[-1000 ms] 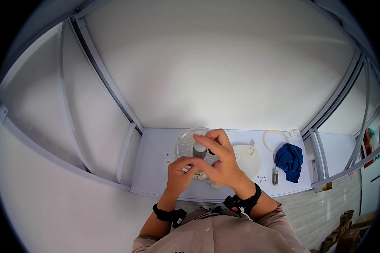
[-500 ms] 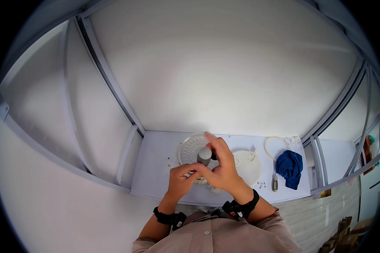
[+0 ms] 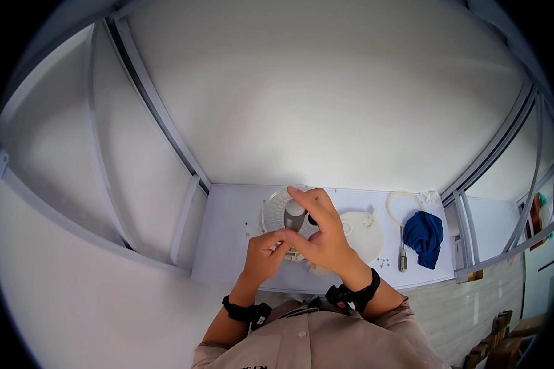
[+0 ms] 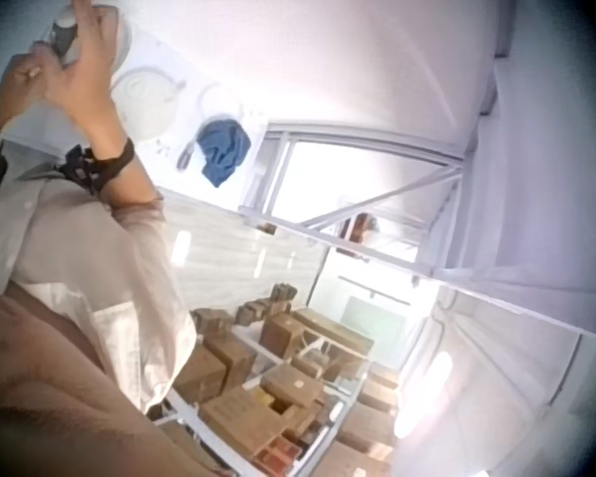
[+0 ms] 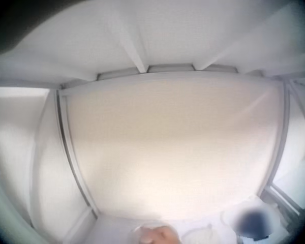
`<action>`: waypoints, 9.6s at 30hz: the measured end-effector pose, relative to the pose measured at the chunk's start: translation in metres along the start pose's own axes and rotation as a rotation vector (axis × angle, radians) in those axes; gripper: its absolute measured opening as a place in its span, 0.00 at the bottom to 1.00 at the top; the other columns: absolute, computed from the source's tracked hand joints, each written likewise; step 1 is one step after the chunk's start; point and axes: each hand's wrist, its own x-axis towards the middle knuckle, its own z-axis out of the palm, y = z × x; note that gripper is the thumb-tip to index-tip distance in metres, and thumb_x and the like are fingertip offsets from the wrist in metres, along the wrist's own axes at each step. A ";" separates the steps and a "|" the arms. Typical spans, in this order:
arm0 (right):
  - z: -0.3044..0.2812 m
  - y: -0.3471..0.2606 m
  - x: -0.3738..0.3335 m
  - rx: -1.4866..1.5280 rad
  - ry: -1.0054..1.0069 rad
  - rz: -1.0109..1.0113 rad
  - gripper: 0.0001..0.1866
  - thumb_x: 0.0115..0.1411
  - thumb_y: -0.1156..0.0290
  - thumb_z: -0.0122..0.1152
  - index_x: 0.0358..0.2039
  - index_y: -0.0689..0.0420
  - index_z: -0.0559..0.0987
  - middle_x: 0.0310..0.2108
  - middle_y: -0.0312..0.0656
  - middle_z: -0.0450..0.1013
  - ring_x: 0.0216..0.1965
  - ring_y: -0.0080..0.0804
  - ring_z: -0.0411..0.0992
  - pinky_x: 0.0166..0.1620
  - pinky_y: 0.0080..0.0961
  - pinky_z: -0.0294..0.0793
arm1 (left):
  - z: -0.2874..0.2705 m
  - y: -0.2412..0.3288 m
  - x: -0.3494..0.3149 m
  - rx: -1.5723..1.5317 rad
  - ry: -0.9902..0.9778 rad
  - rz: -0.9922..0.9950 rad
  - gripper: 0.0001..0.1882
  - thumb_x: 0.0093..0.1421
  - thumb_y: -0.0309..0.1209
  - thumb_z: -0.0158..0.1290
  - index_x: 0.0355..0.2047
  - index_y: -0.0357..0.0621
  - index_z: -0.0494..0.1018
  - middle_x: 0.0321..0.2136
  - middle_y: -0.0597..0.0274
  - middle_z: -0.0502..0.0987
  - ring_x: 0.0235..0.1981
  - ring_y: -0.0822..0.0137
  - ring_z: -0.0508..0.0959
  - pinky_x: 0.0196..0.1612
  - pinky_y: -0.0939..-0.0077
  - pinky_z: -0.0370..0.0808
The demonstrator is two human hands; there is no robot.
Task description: The person assembles a white plastic appliance by attaching a circular base to a cylindrical body. They use a screwdriver to tighten screws on the base, then place the assembled unit into a larger container.
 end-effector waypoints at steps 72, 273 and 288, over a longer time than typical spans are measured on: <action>-0.035 0.022 -0.057 0.130 0.623 0.174 0.35 0.73 0.70 0.65 0.74 0.58 0.60 0.59 0.56 0.75 0.56 0.38 0.79 0.61 0.36 0.78 | -0.058 -0.010 -0.018 0.697 -0.213 0.164 0.07 0.61 0.29 0.65 0.38 0.58 0.89 0.49 0.75 0.85 0.60 0.60 0.78 0.75 0.43 0.61; -0.039 -0.014 -0.052 -0.119 0.185 -0.086 0.19 0.60 0.75 0.75 0.53 0.59 0.86 0.56 0.51 0.77 0.51 0.47 0.80 0.48 0.36 0.83 | 0.017 -0.014 -0.014 0.502 -0.138 0.250 0.17 0.57 0.28 0.70 0.48 0.50 0.85 0.34 0.69 0.88 0.38 0.65 0.87 0.68 0.54 0.71; -0.025 -0.031 -0.032 -0.024 0.067 -0.186 0.21 0.61 0.76 0.74 0.55 0.58 0.85 0.56 0.51 0.77 0.52 0.47 0.80 0.47 0.31 0.81 | -0.002 -0.014 -0.026 0.493 -0.223 0.283 0.07 0.58 0.26 0.68 0.38 0.47 0.83 0.35 0.65 0.88 0.41 0.60 0.86 0.70 0.49 0.68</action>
